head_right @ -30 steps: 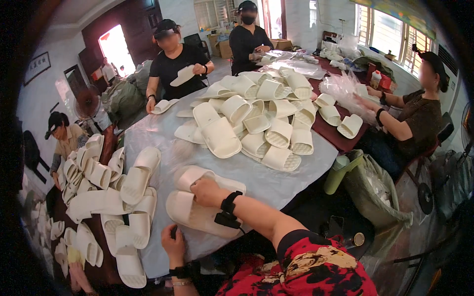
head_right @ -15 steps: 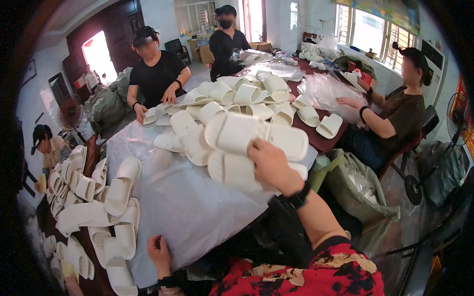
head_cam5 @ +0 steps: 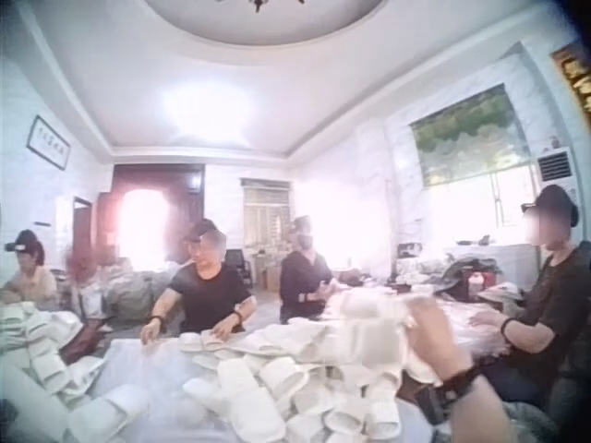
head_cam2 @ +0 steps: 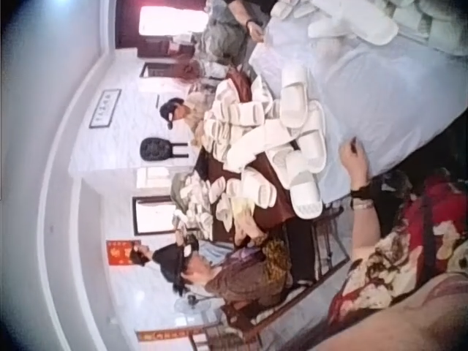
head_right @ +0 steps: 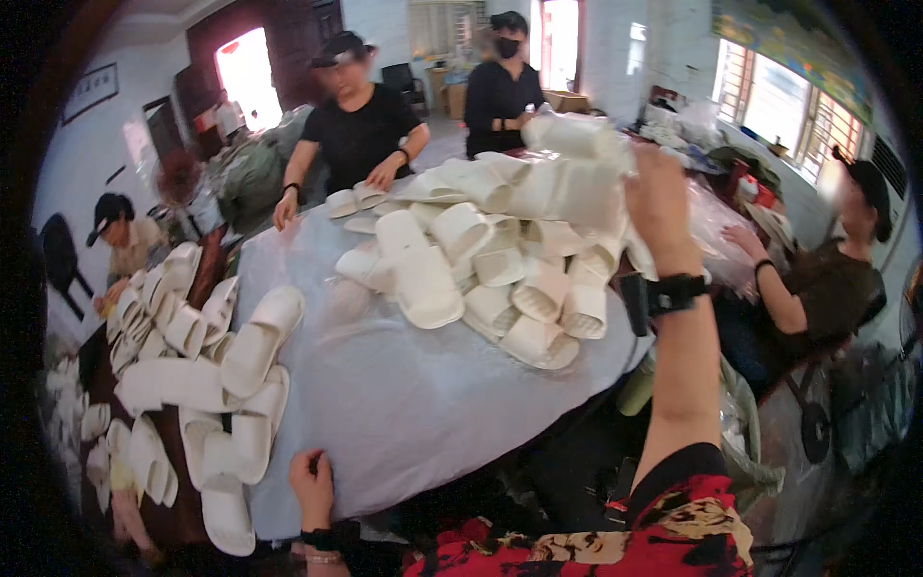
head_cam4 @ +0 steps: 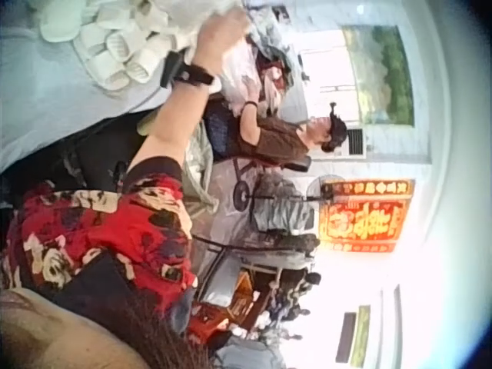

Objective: Inspecting manufactured slippers and packing them into plastic bags in a workshop.

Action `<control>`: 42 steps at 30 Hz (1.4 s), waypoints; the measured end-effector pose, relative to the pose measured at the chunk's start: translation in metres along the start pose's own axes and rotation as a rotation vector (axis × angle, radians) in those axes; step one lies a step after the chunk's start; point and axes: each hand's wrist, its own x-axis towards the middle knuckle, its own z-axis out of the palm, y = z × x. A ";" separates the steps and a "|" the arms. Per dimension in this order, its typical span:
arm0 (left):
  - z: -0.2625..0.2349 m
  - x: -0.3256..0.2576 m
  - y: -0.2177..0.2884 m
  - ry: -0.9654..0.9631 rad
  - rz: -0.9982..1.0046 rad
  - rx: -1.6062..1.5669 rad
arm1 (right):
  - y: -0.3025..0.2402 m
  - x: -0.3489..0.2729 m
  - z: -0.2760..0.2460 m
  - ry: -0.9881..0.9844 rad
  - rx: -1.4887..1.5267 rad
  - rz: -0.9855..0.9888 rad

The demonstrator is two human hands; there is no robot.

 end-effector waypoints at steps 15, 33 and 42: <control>-0.003 0.002 -0.004 0.113 0.050 0.035 | -0.320 -0.217 -0.016 -0.882 1.080 -0.303; -0.087 0.079 -0.062 0.027 -0.541 -0.081 | -0.329 -0.221 -0.008 -0.767 1.172 -0.153; -0.075 0.063 -0.053 -0.006 -0.279 0.083 | -0.331 -0.218 -0.010 -0.774 1.155 -0.138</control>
